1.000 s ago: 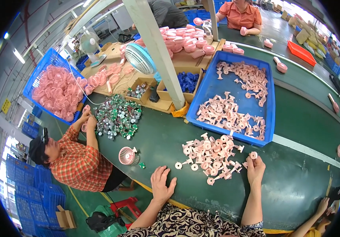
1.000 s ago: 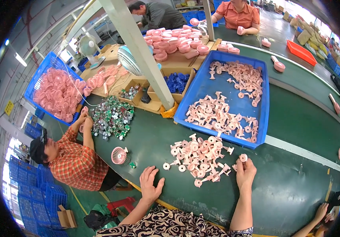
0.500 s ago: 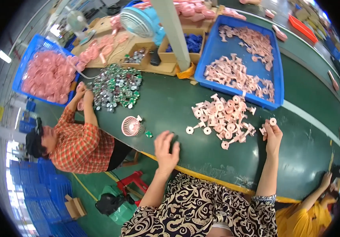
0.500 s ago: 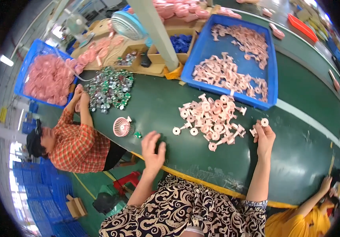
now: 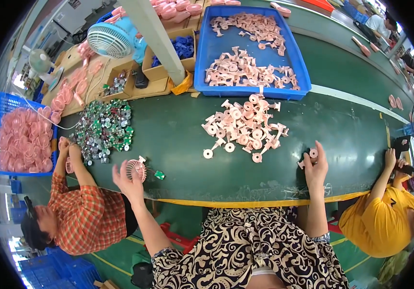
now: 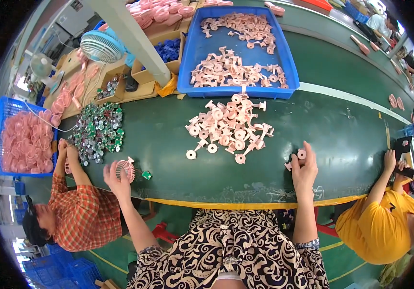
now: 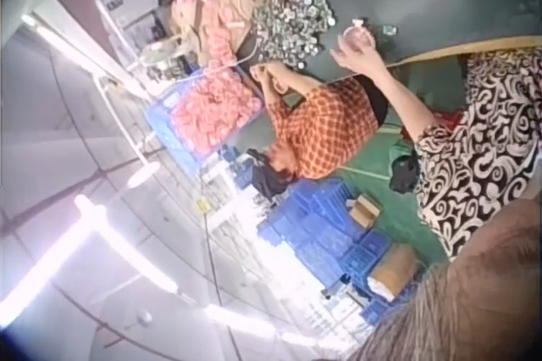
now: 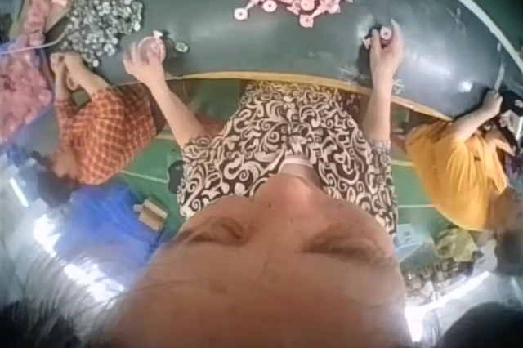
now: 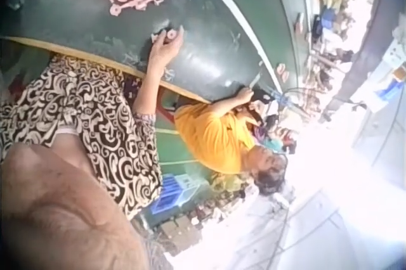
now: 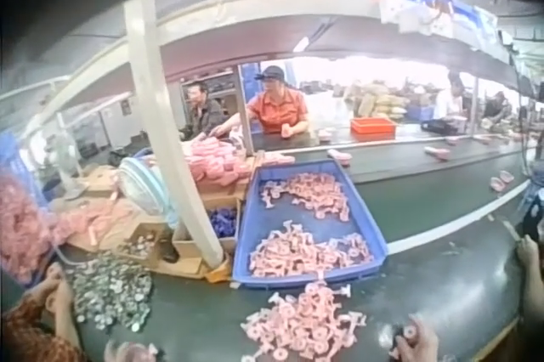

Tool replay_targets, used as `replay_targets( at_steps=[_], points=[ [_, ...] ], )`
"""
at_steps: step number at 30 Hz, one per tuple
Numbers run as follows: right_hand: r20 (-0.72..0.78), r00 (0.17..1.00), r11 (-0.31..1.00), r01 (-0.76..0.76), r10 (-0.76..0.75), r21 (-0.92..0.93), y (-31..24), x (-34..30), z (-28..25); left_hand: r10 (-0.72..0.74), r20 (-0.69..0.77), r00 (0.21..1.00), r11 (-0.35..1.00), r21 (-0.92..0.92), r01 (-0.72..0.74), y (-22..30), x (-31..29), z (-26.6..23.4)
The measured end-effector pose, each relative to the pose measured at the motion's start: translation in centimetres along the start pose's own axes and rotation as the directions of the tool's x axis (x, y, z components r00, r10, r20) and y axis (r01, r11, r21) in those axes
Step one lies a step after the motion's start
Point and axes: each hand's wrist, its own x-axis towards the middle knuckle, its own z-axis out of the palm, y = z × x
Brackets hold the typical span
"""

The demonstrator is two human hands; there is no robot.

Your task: The person assembles handheld fan components by attaching plastic connectors to fan grilles by hand, places assembled units on the table, and scoops plastic parts from a container onto the workbench.

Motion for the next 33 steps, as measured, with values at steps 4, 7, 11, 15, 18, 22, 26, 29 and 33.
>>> replay_targets(
  at_steps=[4, 7, 11, 15, 18, 22, 26, 29, 33],
  points=[
    [-0.060, 0.938, 0.828, 0.269, -0.340, -0.493, 0.7, -0.1, -0.6, -0.118, 0.257, 0.959, 0.936, -0.295, 0.194, 0.5, -1.3, -0.7],
    [-0.037, 0.962, 0.831, 0.214, -0.271, -0.513, 1.0, -0.1, -0.8, -0.137, 0.545, 0.827, 0.875, -0.325, 0.359, 6.0, -3.7, -3.0],
    [-0.049, 0.936, 0.801, 0.271, -0.349, -0.534, 1.0, -0.5, -0.8, 0.111, 0.813, 0.572, 0.663, -0.490, 0.567, 13.1, -8.7, -3.1],
    [-0.053, 0.941, 0.832, 0.268, -0.334, -0.485, 1.4, -0.7, -0.8, 0.368, 0.873, 0.319, 0.556, -0.482, 0.677, 19.1, -10.5, -3.7],
    [-0.060, 0.920, 0.814, 0.310, -0.386, -0.492, 1.5, -1.0, -0.8, 0.411, 0.862, 0.298, 0.598, -0.501, 0.625, 20.3, -9.5, -4.3],
    [-0.073, 0.957, 0.886, 0.230, -0.282, -0.403, 2.4, -1.5, -1.3, 0.371, 0.735, 0.568, 0.788, -0.572, 0.225, 21.3, -7.9, -4.6],
    [-0.046, 0.977, 0.933, 0.184, -0.208, -0.310, 2.4, -1.2, -2.3, 0.372, 0.628, 0.683, 0.904, -0.412, -0.114, 21.3, -8.0, -4.1],
    [-0.016, 0.985, 0.943, 0.158, -0.170, -0.292, 2.1, -1.1, -3.0, 0.350, 0.693, 0.631, 0.929, -0.346, -0.135, 21.3, -8.7, -3.5],
    [0.047, 0.990, 0.939, 0.144, -0.136, -0.312, 1.8, -1.0, -3.6, 0.250, 0.703, 0.666, 0.949, -0.313, -0.026, 21.6, -9.3, -2.8]
  ],
)
